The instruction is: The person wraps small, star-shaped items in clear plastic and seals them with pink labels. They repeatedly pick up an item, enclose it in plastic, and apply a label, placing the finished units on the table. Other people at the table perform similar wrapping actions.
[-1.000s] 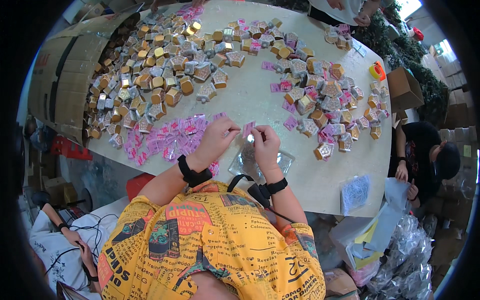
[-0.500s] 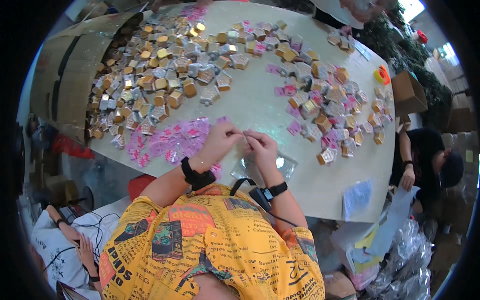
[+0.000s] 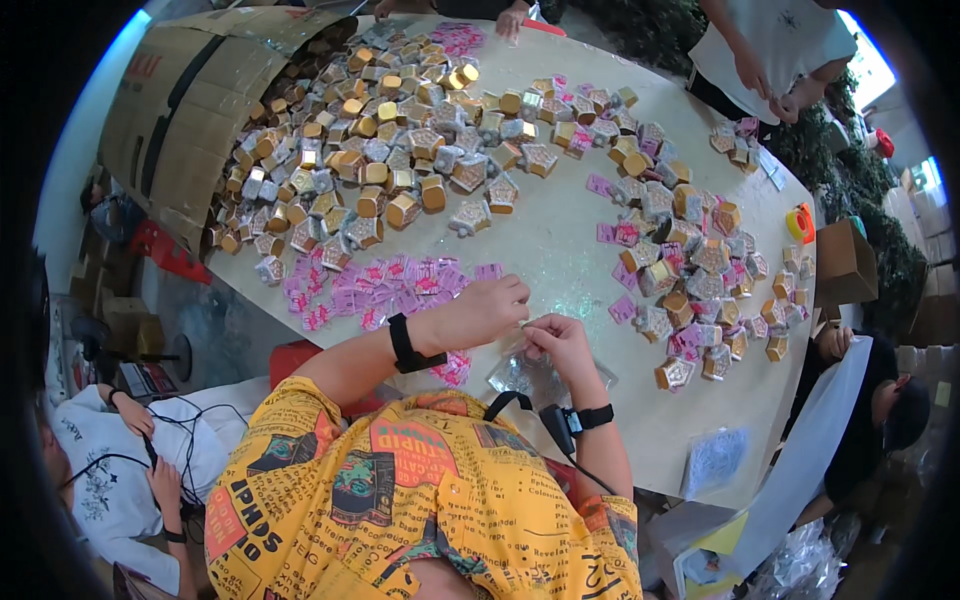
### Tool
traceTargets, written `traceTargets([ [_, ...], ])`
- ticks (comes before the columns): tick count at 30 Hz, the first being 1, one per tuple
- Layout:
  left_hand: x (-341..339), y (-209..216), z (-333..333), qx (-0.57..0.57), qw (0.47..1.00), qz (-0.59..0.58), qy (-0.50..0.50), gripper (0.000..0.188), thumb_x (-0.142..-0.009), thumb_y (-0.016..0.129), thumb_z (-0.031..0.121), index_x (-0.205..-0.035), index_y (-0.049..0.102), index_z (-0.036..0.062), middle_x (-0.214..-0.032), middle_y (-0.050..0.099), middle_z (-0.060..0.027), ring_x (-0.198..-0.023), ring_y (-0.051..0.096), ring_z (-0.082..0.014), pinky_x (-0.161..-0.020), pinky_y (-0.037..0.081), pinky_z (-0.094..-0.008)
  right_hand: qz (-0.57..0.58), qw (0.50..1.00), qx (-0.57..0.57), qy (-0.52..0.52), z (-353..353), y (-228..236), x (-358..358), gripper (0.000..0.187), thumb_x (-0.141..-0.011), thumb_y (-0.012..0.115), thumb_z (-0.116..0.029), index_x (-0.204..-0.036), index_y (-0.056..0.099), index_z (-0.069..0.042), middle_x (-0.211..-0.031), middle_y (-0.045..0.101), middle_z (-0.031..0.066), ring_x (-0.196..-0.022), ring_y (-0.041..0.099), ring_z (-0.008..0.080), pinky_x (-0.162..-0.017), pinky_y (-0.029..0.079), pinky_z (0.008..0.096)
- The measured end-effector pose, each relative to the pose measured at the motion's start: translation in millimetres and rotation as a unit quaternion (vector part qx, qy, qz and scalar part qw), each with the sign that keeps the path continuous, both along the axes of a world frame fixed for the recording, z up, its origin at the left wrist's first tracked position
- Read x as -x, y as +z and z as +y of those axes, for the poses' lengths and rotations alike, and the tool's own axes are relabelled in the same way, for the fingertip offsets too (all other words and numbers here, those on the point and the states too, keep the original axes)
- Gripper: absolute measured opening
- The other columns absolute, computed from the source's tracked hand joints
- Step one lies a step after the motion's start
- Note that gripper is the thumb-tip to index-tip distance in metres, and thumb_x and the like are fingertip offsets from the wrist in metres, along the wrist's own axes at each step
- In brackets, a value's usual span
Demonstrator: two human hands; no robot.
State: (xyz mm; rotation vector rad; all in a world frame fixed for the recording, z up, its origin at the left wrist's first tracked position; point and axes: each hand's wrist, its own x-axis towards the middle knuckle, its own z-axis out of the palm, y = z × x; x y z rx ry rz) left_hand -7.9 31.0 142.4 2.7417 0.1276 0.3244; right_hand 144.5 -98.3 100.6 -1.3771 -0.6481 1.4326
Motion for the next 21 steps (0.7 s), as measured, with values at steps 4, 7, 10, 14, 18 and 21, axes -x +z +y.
traceTargets([
  [4, -4, -17, 2, 0.135, 0.989, -0.003, 0.06, 0.006, -0.069, 0.064, 0.01, -0.071, 0.062, 0.0042, -0.081, 0.06, -0.0092, -0.082, 0.059, -0.0272, -0.068, 0.048, -0.0336, -0.08, 0.997, -0.005, 0.009, 3, -1, 1, 0.008, -0.085, 0.061, -0.005, -0.085, 0.064, 0.002, -0.07, 0.064, 0.0059, -0.057, 0.059, 0.0097, -0.056, 0.048, 0.0227],
  [7, -9, -35, 12, 0.347, 0.927, 0.066, 0.129, 0.009, -0.068, 0.066, 0.009, -0.065, 0.063, 0.0009, -0.065, 0.061, -0.0062, -0.062, 0.06, -0.0201, -0.056, 0.046, -0.0304, -0.293, 0.954, -0.065, 0.004, 6, 9, 15, 0.007, -0.082, 0.061, -0.004, -0.087, 0.063, -0.001, -0.07, 0.063, 0.008, -0.058, 0.061, 0.0153, -0.055, 0.048, 0.0273],
  [10, -7, -49, 25, 0.631, 0.745, 0.131, 0.171, 0.012, -0.07, 0.066, 0.012, -0.068, 0.066, 0.0002, -0.059, 0.061, -0.0032, -0.049, 0.055, -0.0133, -0.048, 0.043, -0.0275, -0.592, 0.763, -0.249, 0.068, 12, 7, 14, 0.013, -0.077, 0.061, -0.003, -0.089, 0.06, -0.004, -0.074, 0.06, 0.0107, -0.063, 0.061, 0.0241, -0.055, 0.048, 0.0332],
  [14, -12, -54, 36, 0.622, 0.751, 0.17, 0.14, 0.016, -0.072, 0.065, 0.018, -0.071, 0.067, 0.0021, -0.058, 0.059, -0.002, -0.048, 0.053, -0.0125, -0.047, 0.044, -0.0274, -0.637, 0.73, -0.226, 0.102, 15, -2, 14, 0.015, -0.074, 0.061, -0.004, -0.089, 0.057, -0.005, -0.079, 0.057, 0.0117, -0.067, 0.059, 0.0302, -0.057, 0.049, 0.0379],
  [18, -27, -71, 79, 0.215, 0.939, 0.15, 0.221, 0.014, -0.069, 0.068, 0.016, -0.071, 0.068, 0.0021, -0.068, 0.065, -0.0127, -0.066, 0.065, -0.0257, -0.062, 0.052, -0.0355, -0.641, 0.737, -0.203, 0.074, 19, -2, 12, 0.013, -0.075, 0.061, -0.003, -0.088, 0.057, -0.004, -0.081, 0.059, 0.0125, -0.066, 0.06, 0.0301, -0.058, 0.049, 0.0376],
  [21, -27, -84, 120, -0.043, 0.932, 0.064, 0.355, 0.024, -0.077, 0.062, 0.017, -0.097, 0.059, 0.0043, -0.103, 0.055, -0.0171, -0.092, 0.06, -0.0363, -0.075, 0.051, -0.0443, -0.619, 0.76, -0.187, 0.059, 17, -1, 8, 0.011, -0.076, 0.061, -0.002, -0.086, 0.058, -0.003, -0.079, 0.06, 0.0137, -0.067, 0.06, 0.031, -0.059, 0.049, 0.0382],
])
